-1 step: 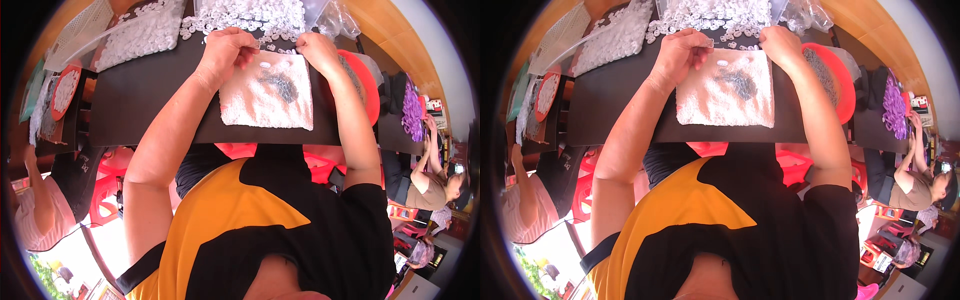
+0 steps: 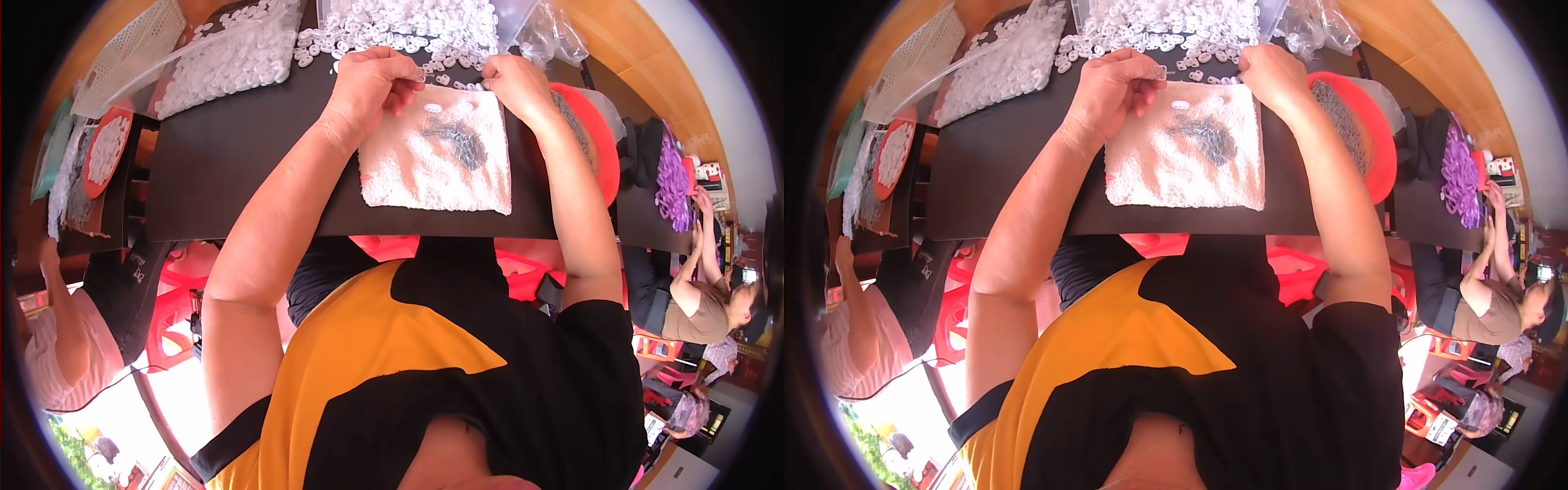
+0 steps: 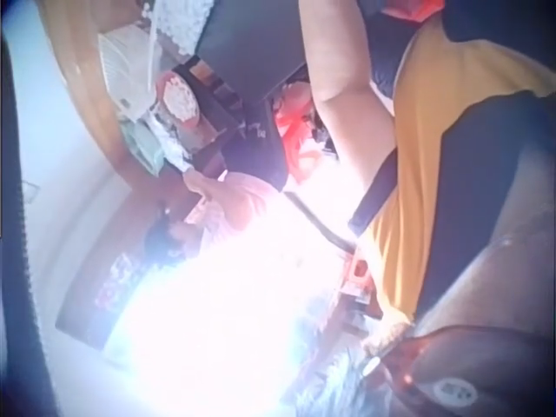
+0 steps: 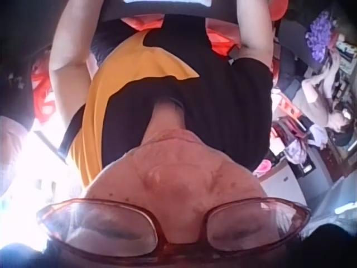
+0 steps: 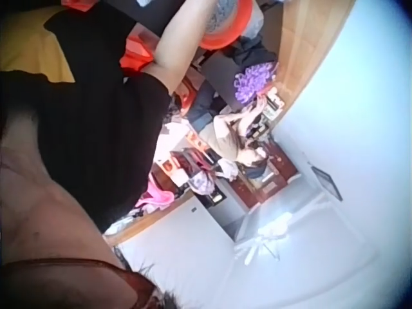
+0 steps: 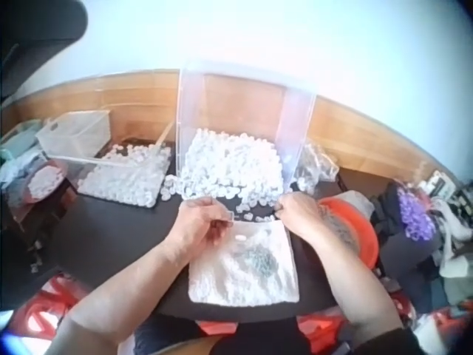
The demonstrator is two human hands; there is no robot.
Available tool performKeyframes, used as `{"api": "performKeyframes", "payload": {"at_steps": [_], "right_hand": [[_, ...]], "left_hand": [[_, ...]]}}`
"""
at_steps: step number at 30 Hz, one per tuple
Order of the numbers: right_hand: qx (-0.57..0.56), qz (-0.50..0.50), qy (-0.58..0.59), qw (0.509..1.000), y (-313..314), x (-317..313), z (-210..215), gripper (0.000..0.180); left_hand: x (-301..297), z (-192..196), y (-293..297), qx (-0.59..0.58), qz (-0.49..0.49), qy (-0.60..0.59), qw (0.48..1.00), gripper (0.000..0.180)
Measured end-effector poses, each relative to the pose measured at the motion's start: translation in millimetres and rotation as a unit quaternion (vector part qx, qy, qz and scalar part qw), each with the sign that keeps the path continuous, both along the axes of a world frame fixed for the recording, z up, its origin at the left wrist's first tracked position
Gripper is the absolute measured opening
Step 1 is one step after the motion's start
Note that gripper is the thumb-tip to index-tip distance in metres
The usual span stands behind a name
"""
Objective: Assembling small plastic components by inserting metal pins into them at a manufacturing workstation.
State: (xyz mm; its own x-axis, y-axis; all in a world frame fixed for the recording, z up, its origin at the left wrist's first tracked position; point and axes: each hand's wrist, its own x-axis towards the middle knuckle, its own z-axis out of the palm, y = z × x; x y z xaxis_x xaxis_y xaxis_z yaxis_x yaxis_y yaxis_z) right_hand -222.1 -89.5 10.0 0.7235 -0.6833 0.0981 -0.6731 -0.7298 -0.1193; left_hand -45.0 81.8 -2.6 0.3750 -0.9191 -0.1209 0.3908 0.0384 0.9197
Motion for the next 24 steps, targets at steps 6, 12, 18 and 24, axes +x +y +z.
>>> {"api": "performKeyframes", "payload": {"at_steps": [6, 12, 18, 24], "right_hand": [[-0.017, 0.019, -0.035, 0.999, -6, -5, -12, 0.018], [0.128, 0.105, -0.235, 0.958, 31, -12, 11, 0.015], [-0.042, 0.227, -0.164, 0.959, 46, -41, 1, 0.018], [-0.045, 0.162, -0.228, 0.959, 50, -56, 10, 0.011]], "left_hand": [[-5, 2, 2, 0.0, 0.012, 0.023, 1.0, 0.004], [-3, -1, 5, 0.001, 0.013, 0.014, 1.0, 0.007], [-9, 4, 2, 0.018, -0.012, -0.078, 0.997, 0.006], [-16, 6, 7, 0.049, -0.033, -0.246, 0.968, 0.005]]}}
